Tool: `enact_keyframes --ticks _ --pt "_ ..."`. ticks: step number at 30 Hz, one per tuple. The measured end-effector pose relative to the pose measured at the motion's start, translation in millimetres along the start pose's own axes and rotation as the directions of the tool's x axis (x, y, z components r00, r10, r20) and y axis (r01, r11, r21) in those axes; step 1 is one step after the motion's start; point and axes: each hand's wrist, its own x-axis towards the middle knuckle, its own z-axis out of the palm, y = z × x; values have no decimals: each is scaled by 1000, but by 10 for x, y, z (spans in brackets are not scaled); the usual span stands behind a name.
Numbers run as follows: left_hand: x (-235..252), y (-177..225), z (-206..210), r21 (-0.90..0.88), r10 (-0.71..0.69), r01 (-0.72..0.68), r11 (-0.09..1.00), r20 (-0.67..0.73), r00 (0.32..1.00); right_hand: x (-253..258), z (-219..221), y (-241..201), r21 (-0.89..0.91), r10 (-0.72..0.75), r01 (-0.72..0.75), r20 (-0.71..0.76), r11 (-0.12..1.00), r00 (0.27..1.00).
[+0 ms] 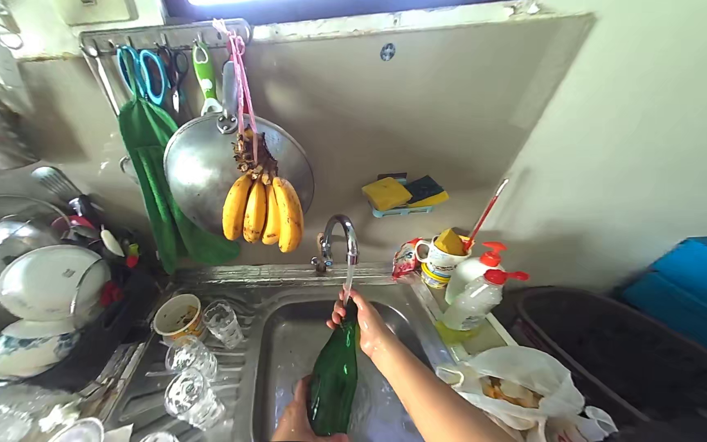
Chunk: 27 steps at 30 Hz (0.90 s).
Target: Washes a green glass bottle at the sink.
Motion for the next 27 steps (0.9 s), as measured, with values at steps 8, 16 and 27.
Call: enact_keyframes --ticks 8,16,27 --pt "-471 785 -900 839 -41 161 521 -164 986 498 -49 -333 -917 -336 398 379 -14 862" --pt "-658 1527 -1340 996 227 -71 -58 82 971 981 304 -745 -658 -67 522 653 -543 754" --pt "-893 2042 -1701 898 377 -152 -412 320 869 861 159 -796 -888 -381 415 459 -196 802"
